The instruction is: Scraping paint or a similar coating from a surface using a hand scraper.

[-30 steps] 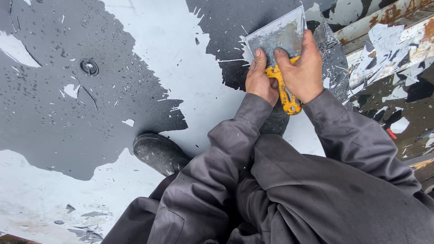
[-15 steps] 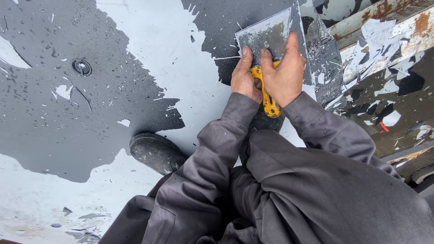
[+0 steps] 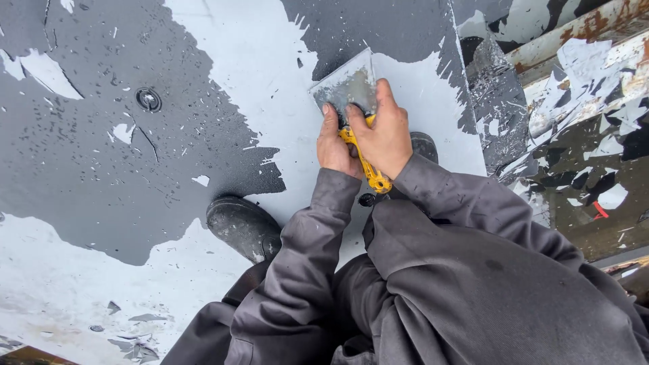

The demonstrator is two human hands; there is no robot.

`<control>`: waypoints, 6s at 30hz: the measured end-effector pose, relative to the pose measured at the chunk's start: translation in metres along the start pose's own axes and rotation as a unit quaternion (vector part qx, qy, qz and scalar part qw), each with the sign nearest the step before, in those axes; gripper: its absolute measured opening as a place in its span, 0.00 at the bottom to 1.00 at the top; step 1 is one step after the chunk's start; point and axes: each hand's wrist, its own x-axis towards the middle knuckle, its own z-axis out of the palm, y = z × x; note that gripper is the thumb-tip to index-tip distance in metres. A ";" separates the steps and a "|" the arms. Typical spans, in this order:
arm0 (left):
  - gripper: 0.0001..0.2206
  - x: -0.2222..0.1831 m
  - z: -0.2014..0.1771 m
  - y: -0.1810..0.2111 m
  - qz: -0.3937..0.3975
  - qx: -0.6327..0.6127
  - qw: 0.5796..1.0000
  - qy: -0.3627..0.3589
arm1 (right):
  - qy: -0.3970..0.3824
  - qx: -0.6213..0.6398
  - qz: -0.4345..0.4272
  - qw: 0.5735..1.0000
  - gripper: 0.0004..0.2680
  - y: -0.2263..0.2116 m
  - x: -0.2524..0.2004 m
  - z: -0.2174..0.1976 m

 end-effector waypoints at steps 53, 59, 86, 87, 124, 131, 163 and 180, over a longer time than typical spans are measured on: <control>0.23 0.006 -0.041 0.000 0.066 0.027 0.997 0.040 | 0.000 0.009 0.038 0.999 0.13 0.001 -0.019 0.029; 0.21 0.024 -0.013 -0.030 0.048 0.081 0.996 0.002 | 0.077 0.065 0.000 0.995 0.12 0.021 -0.023 -0.001; 0.22 0.022 -0.018 -0.012 0.037 0.087 0.996 0.000 | 0.057 0.063 0.004 0.996 0.11 0.013 -0.018 0.007; 0.21 0.027 -0.016 -0.019 0.030 0.091 0.995 -0.015 | 0.083 0.066 -0.002 0.994 0.10 0.017 -0.018 0.004; 0.20 0.030 -0.034 -0.002 0.055 0.099 0.994 0.009 | 0.084 0.082 0.027 0.993 0.17 0.024 -0.011 0.033; 0.19 0.013 -0.020 -0.004 0.069 0.056 0.996 0.019 | 0.010 0.147 0.043 0.988 0.13 0.021 -0.014 0.018; 0.15 0.047 0.023 -0.010 0.001 0.221 0.971 -0.093 | -0.024 0.267 0.064 0.961 0.14 0.033 0.052 -0.052; 0.11 0.008 0.007 -0.012 0.071 0.438 0.888 -0.117 | -0.121 -0.124 -0.062 0.983 0.15 0.002 0.068 -0.122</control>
